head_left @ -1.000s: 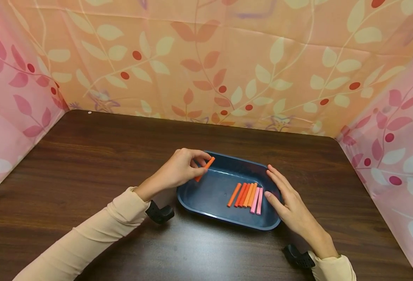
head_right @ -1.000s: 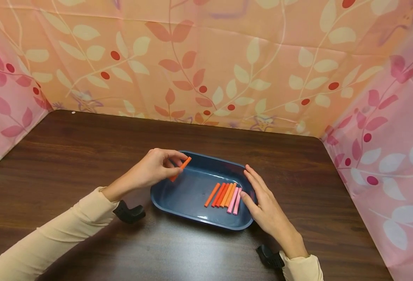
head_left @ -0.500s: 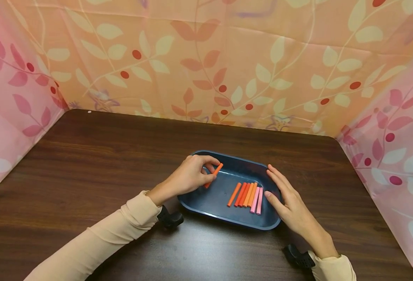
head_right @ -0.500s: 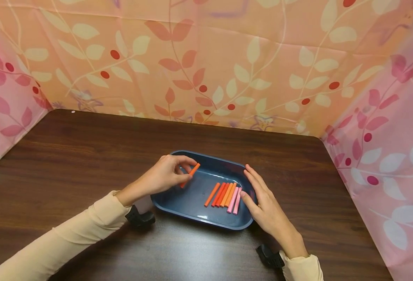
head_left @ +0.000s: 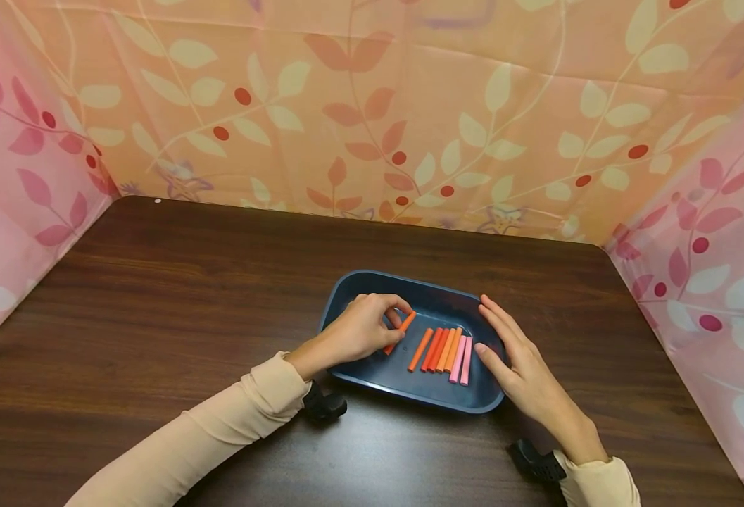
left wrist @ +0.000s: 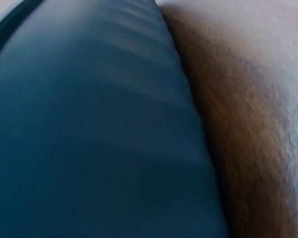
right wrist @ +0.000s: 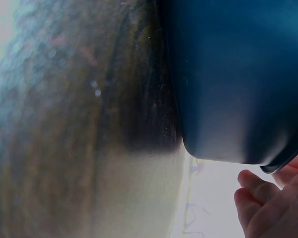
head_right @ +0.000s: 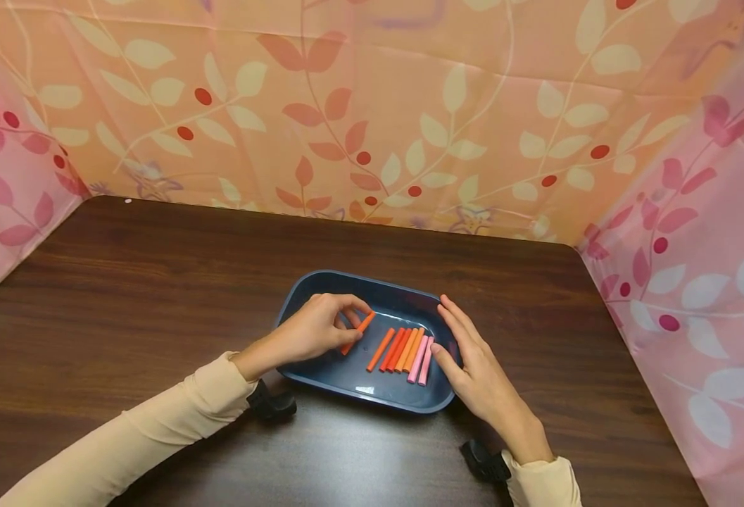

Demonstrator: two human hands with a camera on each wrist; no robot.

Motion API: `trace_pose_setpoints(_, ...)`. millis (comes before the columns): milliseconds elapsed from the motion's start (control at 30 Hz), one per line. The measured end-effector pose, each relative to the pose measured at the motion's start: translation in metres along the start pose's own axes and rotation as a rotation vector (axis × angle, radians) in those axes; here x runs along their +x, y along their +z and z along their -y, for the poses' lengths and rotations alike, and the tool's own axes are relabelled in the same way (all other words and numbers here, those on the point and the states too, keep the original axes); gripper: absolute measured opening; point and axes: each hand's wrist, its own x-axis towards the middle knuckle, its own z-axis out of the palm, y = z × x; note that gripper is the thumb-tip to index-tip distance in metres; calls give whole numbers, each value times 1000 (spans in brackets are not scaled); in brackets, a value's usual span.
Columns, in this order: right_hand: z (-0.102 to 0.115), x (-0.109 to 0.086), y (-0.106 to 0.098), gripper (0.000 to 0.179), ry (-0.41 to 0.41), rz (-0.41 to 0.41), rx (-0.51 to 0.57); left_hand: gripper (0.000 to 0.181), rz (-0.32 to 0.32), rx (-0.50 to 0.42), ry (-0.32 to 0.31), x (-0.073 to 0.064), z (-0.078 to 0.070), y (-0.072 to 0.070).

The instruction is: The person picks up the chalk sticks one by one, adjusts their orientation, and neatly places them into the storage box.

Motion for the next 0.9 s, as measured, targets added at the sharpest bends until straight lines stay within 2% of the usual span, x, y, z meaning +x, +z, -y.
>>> trace_pose_setpoints(233,-1,0,-1,63,8,3,-2,35,46,17,-7,5,0,8)
trace_pose_setpoints(500,-1,-1,-2,63,0,-8,-7,34,89,25,-6,8,-2,11)
trace_pose_setpoints(767,-1,0,-1,63,-4,-7,1,35,123,-64,32,7,3,11)
trace_pose_setpoints(900,-1,0,0,63,4,-1,1,33,105,-46,60,5,5,10)
